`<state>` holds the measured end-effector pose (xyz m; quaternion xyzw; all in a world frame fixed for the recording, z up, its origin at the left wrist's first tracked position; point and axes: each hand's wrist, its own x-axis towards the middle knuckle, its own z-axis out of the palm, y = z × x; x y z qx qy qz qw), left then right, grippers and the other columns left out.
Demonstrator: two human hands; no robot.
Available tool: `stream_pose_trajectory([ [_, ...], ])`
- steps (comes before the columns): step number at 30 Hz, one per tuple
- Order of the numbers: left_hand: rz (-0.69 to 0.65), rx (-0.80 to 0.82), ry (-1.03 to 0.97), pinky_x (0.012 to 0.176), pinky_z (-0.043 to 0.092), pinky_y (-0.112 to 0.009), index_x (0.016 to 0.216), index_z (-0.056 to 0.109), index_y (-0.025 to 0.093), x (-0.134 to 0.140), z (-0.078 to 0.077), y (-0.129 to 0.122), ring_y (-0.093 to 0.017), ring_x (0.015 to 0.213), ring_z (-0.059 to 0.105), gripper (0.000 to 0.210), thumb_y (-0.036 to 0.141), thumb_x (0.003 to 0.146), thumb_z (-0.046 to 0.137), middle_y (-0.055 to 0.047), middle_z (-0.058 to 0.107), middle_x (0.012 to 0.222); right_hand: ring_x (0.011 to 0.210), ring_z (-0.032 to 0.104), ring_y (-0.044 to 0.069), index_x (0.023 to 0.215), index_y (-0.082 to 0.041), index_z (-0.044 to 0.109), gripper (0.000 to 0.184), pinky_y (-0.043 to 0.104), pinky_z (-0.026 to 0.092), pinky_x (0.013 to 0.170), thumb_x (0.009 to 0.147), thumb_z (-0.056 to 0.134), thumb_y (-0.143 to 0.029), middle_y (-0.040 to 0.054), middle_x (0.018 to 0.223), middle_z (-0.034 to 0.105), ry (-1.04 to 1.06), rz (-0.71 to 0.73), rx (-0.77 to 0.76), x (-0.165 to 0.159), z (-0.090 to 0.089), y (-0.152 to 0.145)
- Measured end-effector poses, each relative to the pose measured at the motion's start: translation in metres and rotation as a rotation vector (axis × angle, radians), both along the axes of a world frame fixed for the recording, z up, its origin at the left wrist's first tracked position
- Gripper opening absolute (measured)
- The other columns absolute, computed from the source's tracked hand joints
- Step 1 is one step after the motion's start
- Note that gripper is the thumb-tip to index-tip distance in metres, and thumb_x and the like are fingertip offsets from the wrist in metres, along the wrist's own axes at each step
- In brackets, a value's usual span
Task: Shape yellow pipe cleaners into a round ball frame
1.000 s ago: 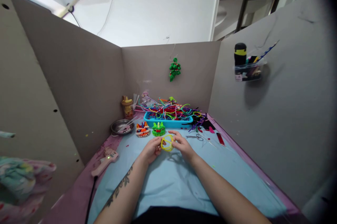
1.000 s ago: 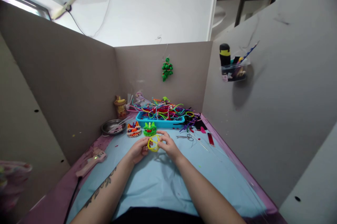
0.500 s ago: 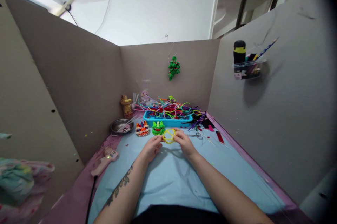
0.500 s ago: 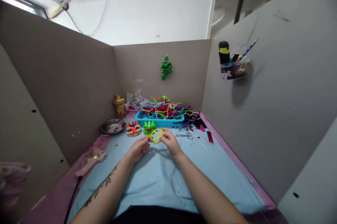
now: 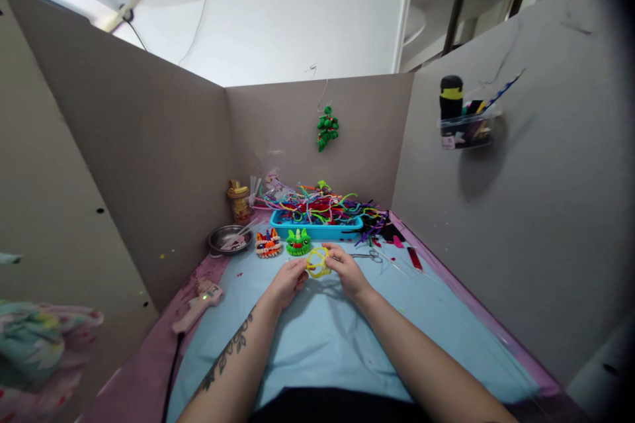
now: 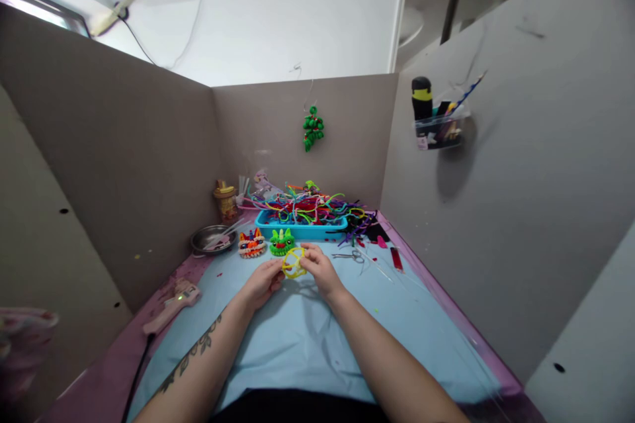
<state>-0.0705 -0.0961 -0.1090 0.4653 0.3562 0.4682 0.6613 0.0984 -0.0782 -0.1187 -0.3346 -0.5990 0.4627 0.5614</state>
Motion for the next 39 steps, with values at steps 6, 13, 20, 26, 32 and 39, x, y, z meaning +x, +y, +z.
stream_pose_trajectory([
  [6, 0.01, 0.021, 0.014, 0.04, 0.011, -0.02, 0.072, 0.055, 0.012, 0.0, 0.0, 0.0, -0.003, 0.041, 0.025, 0.033, 0.042, 0.064, 0.067, 0.006, 0.038, 0.051, 0.107, 0.047, 0.025, 0.06, -0.018, 0.058, 0.03, 0.04, 0.03, 0.098, 0.065, 0.062, -0.047, 0.0073, 0.113, 0.053, -0.013, -0.045, -0.016, 0.0, -0.003, 0.004],
  [13, 0.096, -0.009, -0.016, 0.039, 0.011, -0.018, 0.069, 0.053, 0.013, -0.001, -0.003, 0.002, -0.003, 0.043, 0.029, 0.035, 0.044, 0.063, 0.068, 0.004, 0.044, 0.056, 0.109, 0.048, 0.026, 0.063, -0.017, 0.063, 0.031, 0.046, 0.03, 0.098, 0.063, 0.066, -0.049, 0.009, 0.117, 0.051, -0.009, 0.082, -0.067, -0.001, -0.009, 0.005],
  [20, 0.056, 0.001, -0.035, 0.04, 0.01, -0.018, 0.074, 0.055, 0.012, -0.003, -0.002, 0.003, -0.003, 0.043, 0.025, 0.037, 0.048, 0.067, 0.063, 0.005, 0.037, 0.053, 0.113, 0.047, 0.027, 0.066, -0.017, 0.066, 0.03, 0.047, 0.026, 0.102, 0.063, 0.068, -0.047, 0.0089, 0.119, 0.051, 0.051, 0.15, -0.099, -0.002, -0.007, 0.003],
  [26, 0.061, 0.083, 0.093, 0.04, 0.013, -0.02, 0.068, 0.055, 0.012, 0.001, -0.005, 0.002, -0.003, 0.043, 0.025, 0.034, 0.043, 0.064, 0.067, 0.004, 0.04, 0.054, 0.107, 0.051, 0.028, 0.066, -0.017, 0.066, 0.03, 0.044, 0.034, 0.097, 0.06, 0.069, -0.046, 0.0087, 0.115, 0.056, 0.194, 0.114, -0.164, -0.003, -0.003, 0.004],
  [32, 0.145, 0.107, 0.083, 0.041, 0.014, -0.02, 0.068, 0.052, 0.013, 0.002, -0.004, 0.001, -0.002, 0.042, 0.027, 0.033, 0.04, 0.06, 0.07, 0.005, 0.043, 0.055, 0.1, 0.055, 0.026, 0.076, -0.017, 0.068, 0.031, 0.04, 0.039, 0.09, 0.057, 0.072, -0.041, 0.0089, 0.107, 0.061, 0.291, 0.098, -0.232, -0.007, -0.003, 0.006],
  [39, 0.12, 0.1, 0.082, 0.041, 0.012, -0.02, 0.079, 0.056, 0.012, 0.0, -0.007, 0.004, -0.003, 0.044, 0.025, 0.036, 0.044, 0.065, 0.066, 0.006, 0.038, 0.055, 0.099, 0.054, 0.023, 0.068, -0.016, 0.069, 0.022, 0.033, 0.04, 0.087, 0.057, 0.072, -0.034, 0.0065, 0.109, 0.06, 0.36, 0.097, -0.24, -0.005, 0.002, 0.004],
])
